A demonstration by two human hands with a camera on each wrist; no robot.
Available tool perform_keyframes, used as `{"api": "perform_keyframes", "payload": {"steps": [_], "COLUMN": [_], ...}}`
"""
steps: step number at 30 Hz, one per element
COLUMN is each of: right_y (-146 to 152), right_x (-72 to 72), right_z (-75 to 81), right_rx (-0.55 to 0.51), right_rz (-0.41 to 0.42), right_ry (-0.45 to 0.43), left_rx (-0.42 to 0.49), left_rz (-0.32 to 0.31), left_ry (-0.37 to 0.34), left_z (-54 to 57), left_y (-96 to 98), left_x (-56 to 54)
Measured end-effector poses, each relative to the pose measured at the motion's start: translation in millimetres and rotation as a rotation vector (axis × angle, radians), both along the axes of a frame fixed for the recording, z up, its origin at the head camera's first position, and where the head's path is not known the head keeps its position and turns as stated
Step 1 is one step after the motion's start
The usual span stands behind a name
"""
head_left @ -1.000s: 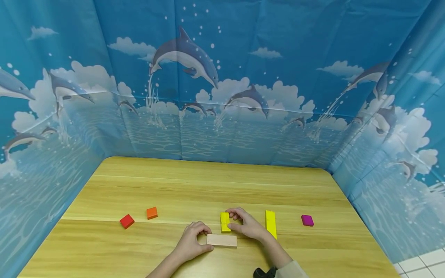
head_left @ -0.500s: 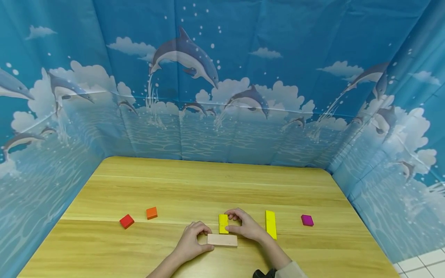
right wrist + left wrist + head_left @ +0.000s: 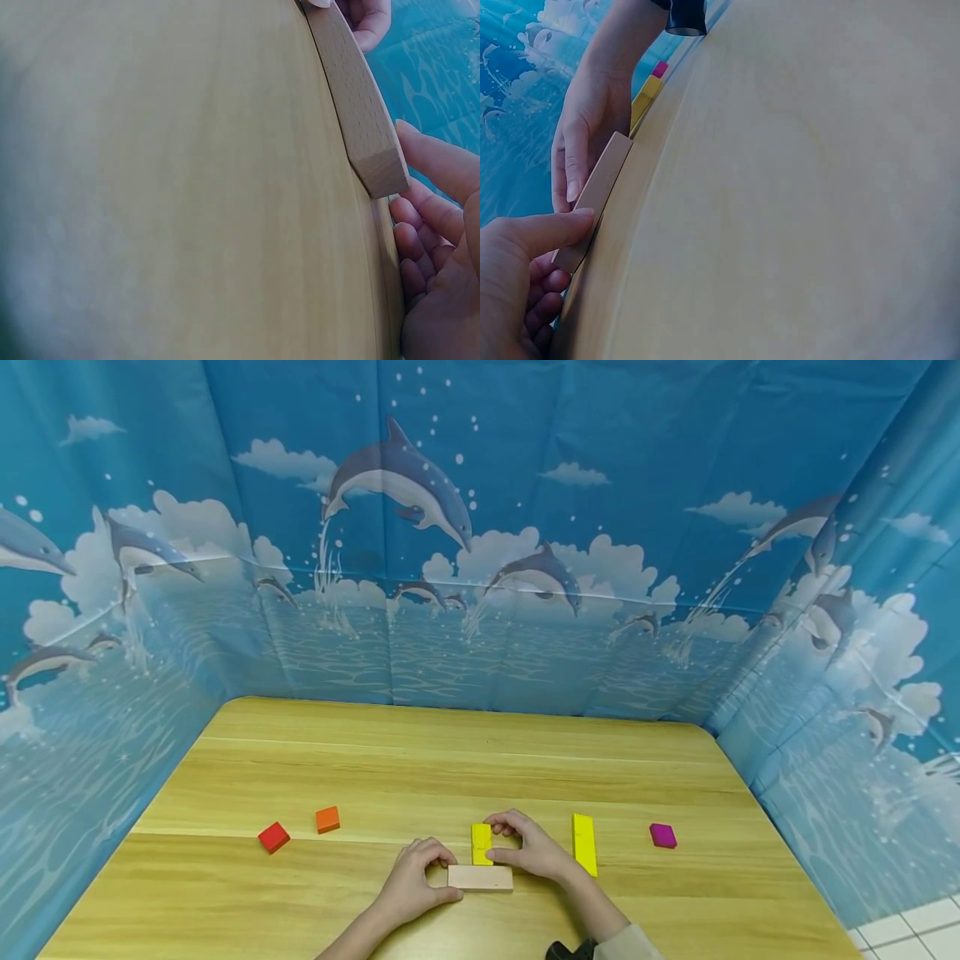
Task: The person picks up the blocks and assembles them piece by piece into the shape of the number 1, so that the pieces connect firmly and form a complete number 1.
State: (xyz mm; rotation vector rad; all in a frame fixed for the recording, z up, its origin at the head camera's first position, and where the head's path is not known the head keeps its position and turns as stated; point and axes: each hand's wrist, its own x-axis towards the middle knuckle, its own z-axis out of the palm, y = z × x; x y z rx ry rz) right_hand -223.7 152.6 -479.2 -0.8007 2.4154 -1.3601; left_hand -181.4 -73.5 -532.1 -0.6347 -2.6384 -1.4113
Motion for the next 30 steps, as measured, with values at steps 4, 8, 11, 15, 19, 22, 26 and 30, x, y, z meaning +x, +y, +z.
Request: {"api": "perform_keyframes", "payload": {"steps": [4, 8, 11, 15, 19, 22, 26, 30], "right_y": [0, 0, 0, 0, -1, -1, 1, 9], "right_x": [-0.5, -0.9, -0.9, -0.7, 0.3, 0.7, -0.3, -5.9], "right_z": [-0.7, -1.1, -1.0, -0.3, 1.4, 2.3, 2.7, -0.3], "right_rx": [-0.002, -0.002, -0.001, -0.003, -0.011, -0.014, -0.022, -0.027], "right_rz": [0.005, 0.006, 0.005, 0.003, 0.0, 0.001, 0.001, -0.034], "right_ry": [-0.007, -0.012, -0.009, -0.004, -0.005, -0.009, -0.032, -0.035], "left_rx": [0.003, 0.004, 0.004, 0.001, -0.004, -0.004, 0.001, 0.006], "left_rz": [0.002, 0.002, 0.001, 0.004, 0.005, 0.003, -0.002, -0.008], "left_ry": [0.0, 0.004, 0.007, 0.006, 0.006, 0.009, 0.009, 0.01], "left_z": [-0.1, -0.5, -0.6, -0.1, 0.4, 0.3, -0.5, -1.8], "left_y": [0.0, -0.1, -0.2, -0.3, -0.2, -0.1, -0.1, 0.1], "left_x": [0.0, -0.4, -0.5, -0.7, -0.5, -0.6, -1.2, -1.3]}}
